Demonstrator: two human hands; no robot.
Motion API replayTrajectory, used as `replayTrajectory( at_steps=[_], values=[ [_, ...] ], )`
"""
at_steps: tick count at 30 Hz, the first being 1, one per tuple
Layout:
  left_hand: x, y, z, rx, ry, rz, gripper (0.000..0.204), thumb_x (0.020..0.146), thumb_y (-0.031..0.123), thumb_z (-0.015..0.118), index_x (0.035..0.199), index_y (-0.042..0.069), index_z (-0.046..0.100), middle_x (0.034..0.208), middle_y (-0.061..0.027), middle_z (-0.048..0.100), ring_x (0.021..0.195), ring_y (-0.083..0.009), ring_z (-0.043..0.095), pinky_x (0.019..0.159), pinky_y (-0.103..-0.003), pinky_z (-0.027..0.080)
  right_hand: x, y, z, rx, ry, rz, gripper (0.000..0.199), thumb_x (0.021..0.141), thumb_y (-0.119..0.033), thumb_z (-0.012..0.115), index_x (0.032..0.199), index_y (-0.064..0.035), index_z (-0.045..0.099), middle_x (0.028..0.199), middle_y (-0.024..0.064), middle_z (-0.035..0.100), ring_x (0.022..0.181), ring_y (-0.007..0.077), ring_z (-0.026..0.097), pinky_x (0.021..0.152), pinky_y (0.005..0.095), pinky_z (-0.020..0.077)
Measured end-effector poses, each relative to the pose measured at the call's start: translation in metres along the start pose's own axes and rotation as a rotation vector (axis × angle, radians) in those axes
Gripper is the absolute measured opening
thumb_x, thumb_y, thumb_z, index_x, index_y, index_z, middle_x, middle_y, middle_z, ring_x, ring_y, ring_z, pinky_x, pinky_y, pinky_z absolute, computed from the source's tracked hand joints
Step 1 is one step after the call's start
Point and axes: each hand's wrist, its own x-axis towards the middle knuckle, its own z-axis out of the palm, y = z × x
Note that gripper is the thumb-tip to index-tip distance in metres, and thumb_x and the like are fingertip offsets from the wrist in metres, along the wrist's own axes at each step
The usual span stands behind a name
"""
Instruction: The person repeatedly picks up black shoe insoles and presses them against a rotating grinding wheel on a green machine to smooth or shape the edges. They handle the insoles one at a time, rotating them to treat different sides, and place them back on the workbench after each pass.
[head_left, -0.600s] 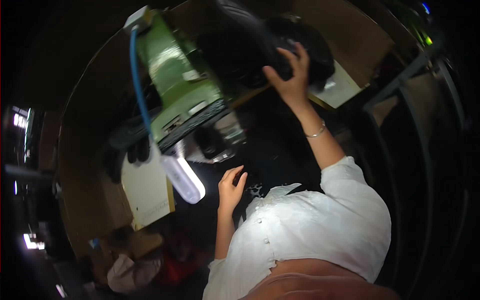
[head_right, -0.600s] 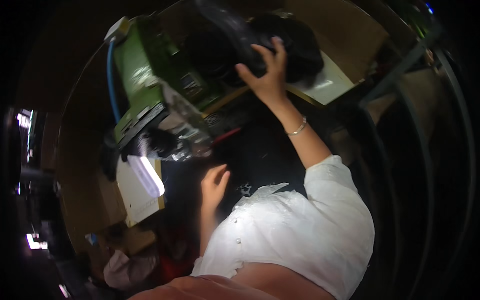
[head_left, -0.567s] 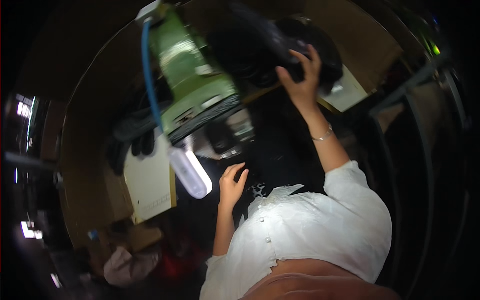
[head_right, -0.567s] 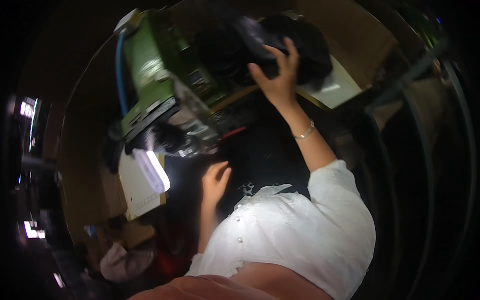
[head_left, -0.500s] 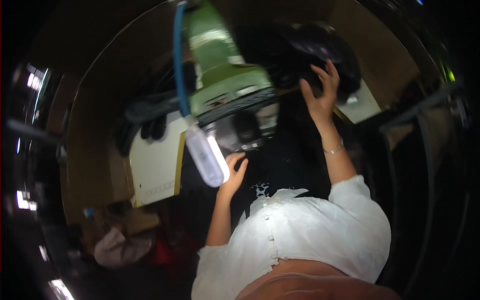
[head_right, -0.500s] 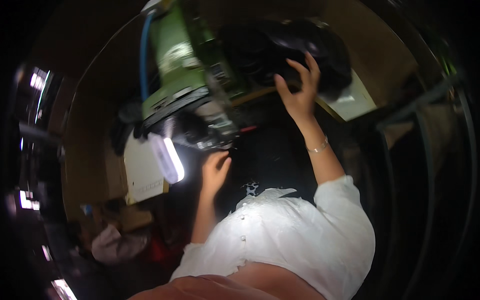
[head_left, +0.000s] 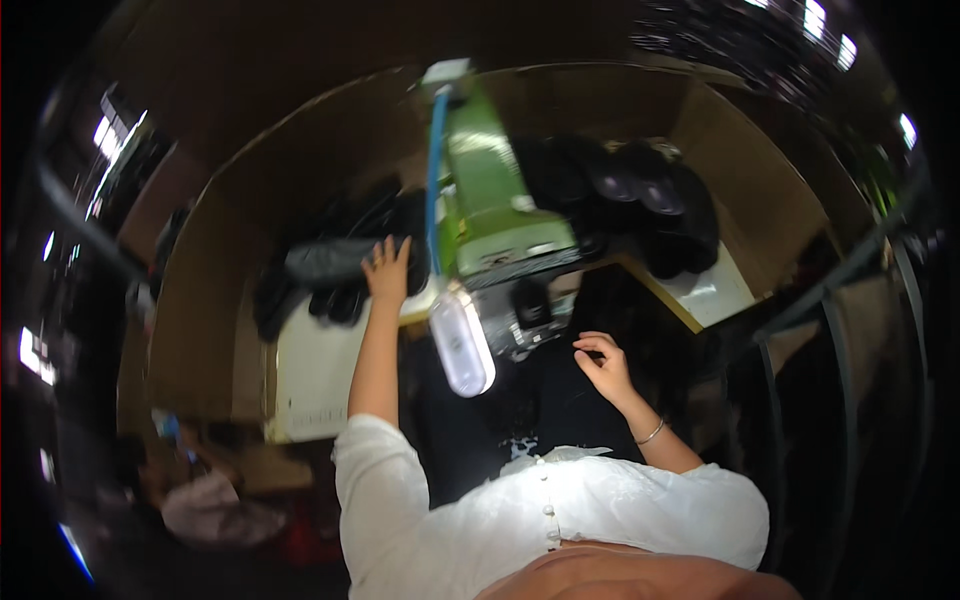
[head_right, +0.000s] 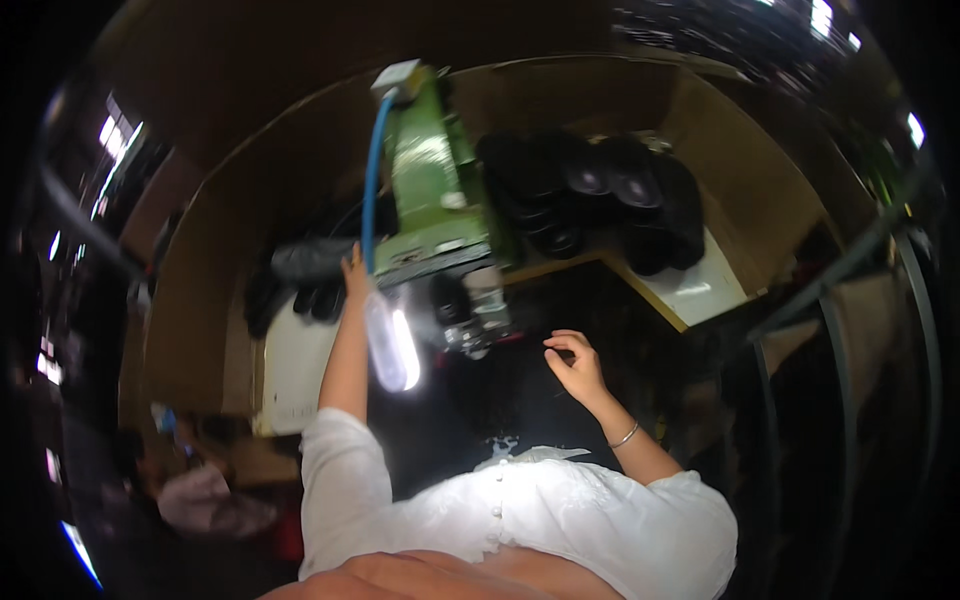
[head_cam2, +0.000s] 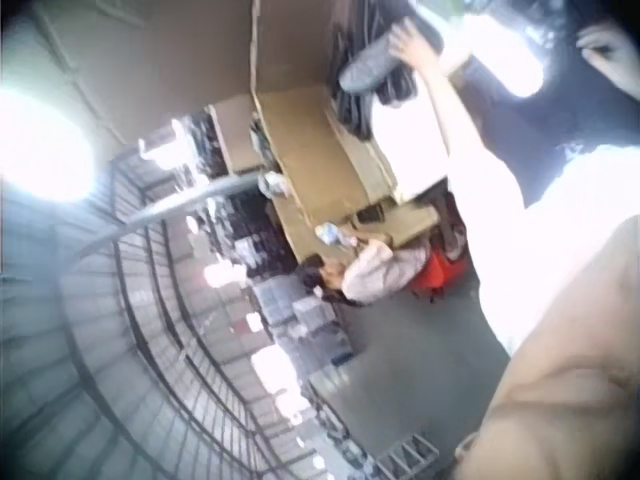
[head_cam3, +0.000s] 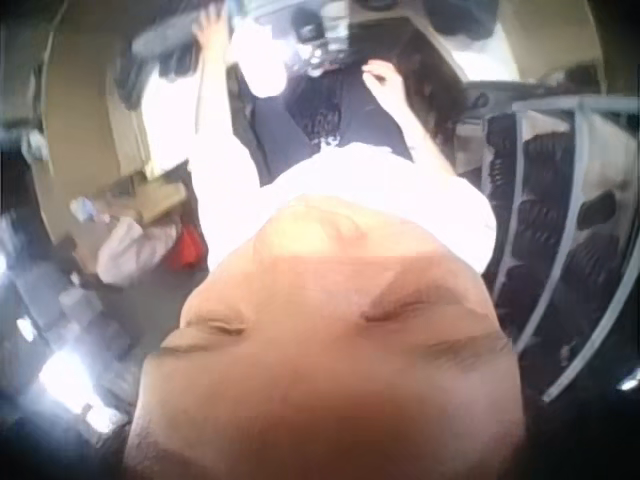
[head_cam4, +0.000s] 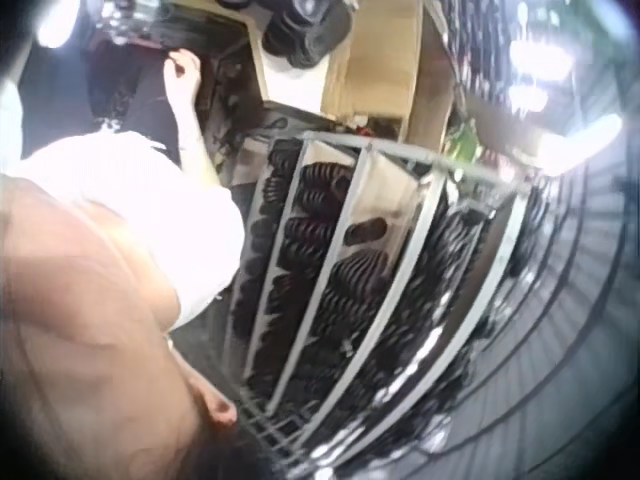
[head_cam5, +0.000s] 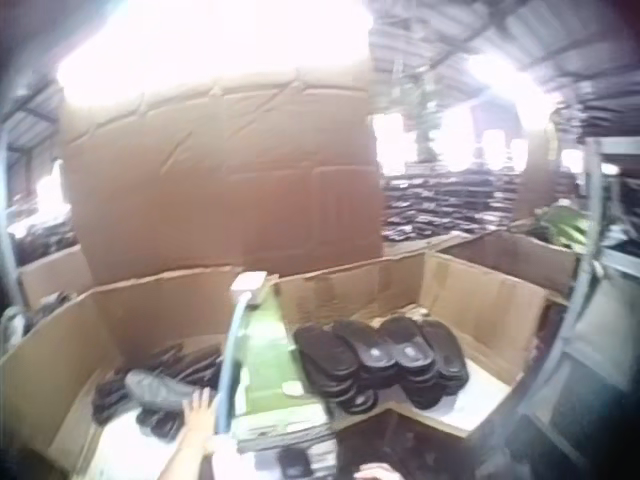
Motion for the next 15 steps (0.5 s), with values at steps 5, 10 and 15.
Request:
replayTrajectory(
  at_steps=[5,10,15],
  values=[
    [0.008,-0.046,0.025,0.163,0.070,-0.016,0.047,0.087,0.014,0.039,0.135,0.017,0.036,0.142,-0.0034,0.030,0.129,-0.0273,0.032,0.101,-0.054,0.024,0.011,-0.018,0.013,0.093,-0.074,-0.052,0.014,0.079,-0.005,0.061,0.093,-0.0033,0.063,0.101,0.0055,0.057,0.084,0.0132,0.059,0.066,0.0218,0.0472],
    [-0.060,0.017,-0.045,-0.561,0.625,0.074,0.040,0.085,0.014,0.047,0.123,0.001,0.047,0.136,-0.0100,0.039,0.124,-0.0257,0.039,0.101,-0.043,0.029,-0.006,-0.005,-0.001,-0.039,-0.136,0.064,0.018,0.078,-0.011,0.061,0.095,-0.0048,0.062,0.097,0.0098,0.058,0.085,0.0200,0.061,0.070,0.0283,0.0486],
    [-0.181,0.036,-0.087,-1.436,0.934,-0.434,0.027,0.090,0.010,0.051,0.103,-0.013,0.053,0.108,-0.0186,0.057,0.091,-0.0193,0.057,0.082,-0.032,0.045,-0.018,-0.018,0.025,-0.274,-0.266,-0.252,0.059,0.076,-0.027,0.065,0.125,-0.0055,0.043,0.128,0.0199,0.039,0.119,0.0370,0.039,0.100,0.0433,0.0318]
  ],
)
